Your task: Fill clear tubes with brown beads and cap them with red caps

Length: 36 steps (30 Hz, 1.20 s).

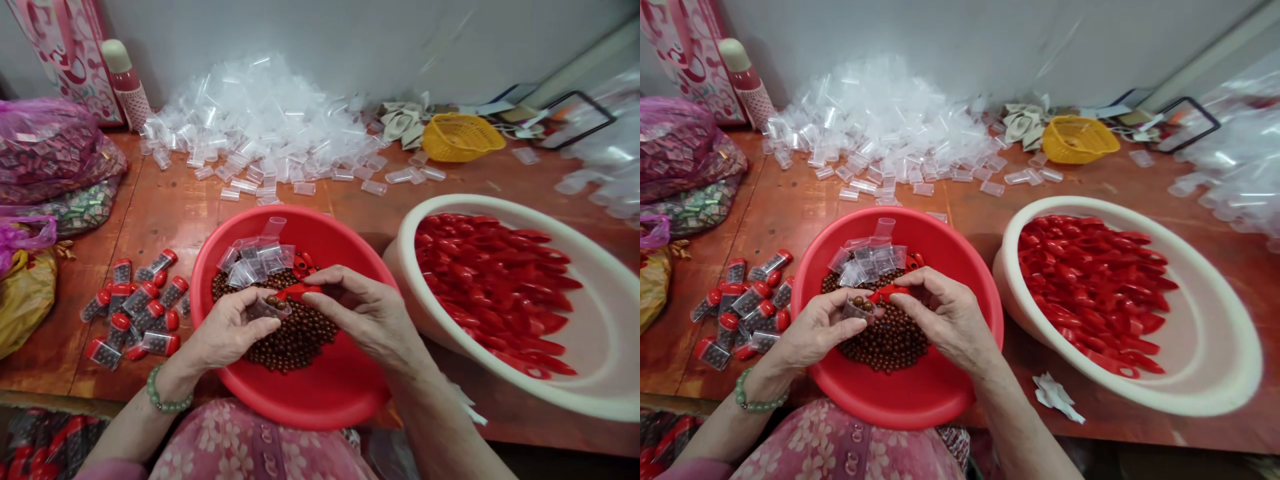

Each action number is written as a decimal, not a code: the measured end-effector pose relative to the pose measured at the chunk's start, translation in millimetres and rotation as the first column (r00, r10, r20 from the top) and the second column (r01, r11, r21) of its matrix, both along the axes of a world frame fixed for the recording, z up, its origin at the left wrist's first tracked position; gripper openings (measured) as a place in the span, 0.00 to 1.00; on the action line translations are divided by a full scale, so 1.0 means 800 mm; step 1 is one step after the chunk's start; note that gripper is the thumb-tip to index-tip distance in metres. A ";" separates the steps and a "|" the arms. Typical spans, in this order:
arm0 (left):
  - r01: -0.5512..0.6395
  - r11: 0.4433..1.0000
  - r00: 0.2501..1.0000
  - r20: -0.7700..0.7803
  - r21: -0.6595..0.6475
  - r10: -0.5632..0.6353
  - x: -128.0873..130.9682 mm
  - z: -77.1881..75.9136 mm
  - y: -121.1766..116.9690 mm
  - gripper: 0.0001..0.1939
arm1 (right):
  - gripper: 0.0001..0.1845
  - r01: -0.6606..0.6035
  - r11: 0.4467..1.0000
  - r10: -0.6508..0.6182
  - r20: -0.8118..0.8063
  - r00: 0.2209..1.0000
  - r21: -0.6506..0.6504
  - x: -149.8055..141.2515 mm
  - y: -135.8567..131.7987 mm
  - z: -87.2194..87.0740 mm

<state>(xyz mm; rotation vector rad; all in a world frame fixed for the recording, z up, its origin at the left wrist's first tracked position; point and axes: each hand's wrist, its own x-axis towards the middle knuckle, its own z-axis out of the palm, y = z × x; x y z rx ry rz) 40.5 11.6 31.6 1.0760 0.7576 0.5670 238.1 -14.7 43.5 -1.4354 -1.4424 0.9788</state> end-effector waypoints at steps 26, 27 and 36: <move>-0.095 0.986 0.995 0.007 0.135 0.095 -0.005 -0.003 -0.001 0.22 | 0.05 -0.411 0.907 0.287 0.578 0.764 0.092 -0.015 0.000 0.018; -0.060 0.978 0.997 -0.030 0.201 0.067 -0.005 -0.002 -0.002 0.22 | 0.05 -0.419 0.905 0.295 0.598 0.746 0.076 -0.019 0.001 0.016; 0.019 1.000 0.982 0.187 0.015 -0.021 -0.014 -0.007 0.000 0.26 | 0.11 -0.460 0.879 0.328 0.540 0.776 0.128 -0.031 0.013 0.004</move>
